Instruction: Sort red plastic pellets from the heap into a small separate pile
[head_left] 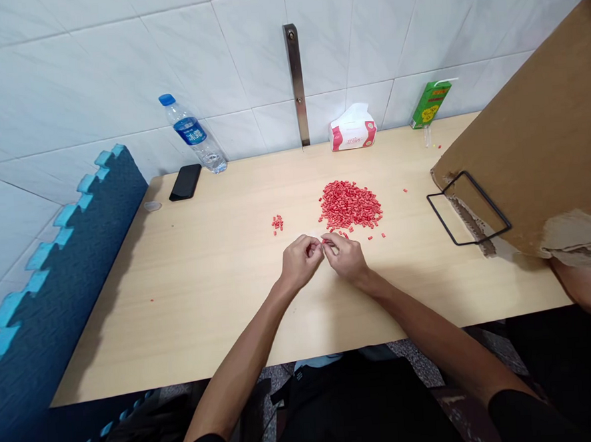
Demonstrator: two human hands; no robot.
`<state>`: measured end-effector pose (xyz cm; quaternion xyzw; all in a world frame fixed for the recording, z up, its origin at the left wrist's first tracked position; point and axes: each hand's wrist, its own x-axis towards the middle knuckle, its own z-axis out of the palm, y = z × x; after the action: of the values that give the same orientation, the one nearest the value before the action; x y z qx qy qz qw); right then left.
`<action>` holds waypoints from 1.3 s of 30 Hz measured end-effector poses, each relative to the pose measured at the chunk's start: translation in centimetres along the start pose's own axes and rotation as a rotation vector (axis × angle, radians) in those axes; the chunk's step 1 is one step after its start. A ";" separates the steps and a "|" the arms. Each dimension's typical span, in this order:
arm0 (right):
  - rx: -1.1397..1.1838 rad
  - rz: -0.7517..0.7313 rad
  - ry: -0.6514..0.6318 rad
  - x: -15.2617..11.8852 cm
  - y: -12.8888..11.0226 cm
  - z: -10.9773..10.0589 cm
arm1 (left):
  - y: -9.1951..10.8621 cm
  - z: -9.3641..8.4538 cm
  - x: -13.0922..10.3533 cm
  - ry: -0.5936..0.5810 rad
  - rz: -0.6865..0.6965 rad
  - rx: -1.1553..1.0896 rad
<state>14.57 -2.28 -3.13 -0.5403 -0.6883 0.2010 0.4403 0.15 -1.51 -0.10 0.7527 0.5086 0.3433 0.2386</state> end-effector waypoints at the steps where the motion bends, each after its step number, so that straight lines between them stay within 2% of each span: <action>1: 0.050 0.020 0.000 0.0 0.0 0.0 | 0.1 0.0 0.0 -0.002 -0.002 -0.006; 7: 0.270 0.114 -0.030 0.2 -0.5 -0.7 | 0.2 -0.1 0.1 0.041 0.000 -0.021; 15: 0.147 0.100 -0.082 0.7 -0.8 -1.4 | 0.2 -0.1 0.0 0.013 0.021 -0.055; 32: 0.125 0.061 -0.084 0.7 -0.8 -1.4 | 0.0 0.0 0.0 -0.026 0.024 -0.088; 39: 0.207 0.112 -0.103 0.7 -0.7 -1.5 | 0.0 0.0 0.0 -0.012 0.047 -0.106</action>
<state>15.36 -2.18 -1.55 -0.5183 -0.6544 0.3228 0.4459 0.15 -1.54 -0.16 0.7527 0.4703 0.3711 0.2730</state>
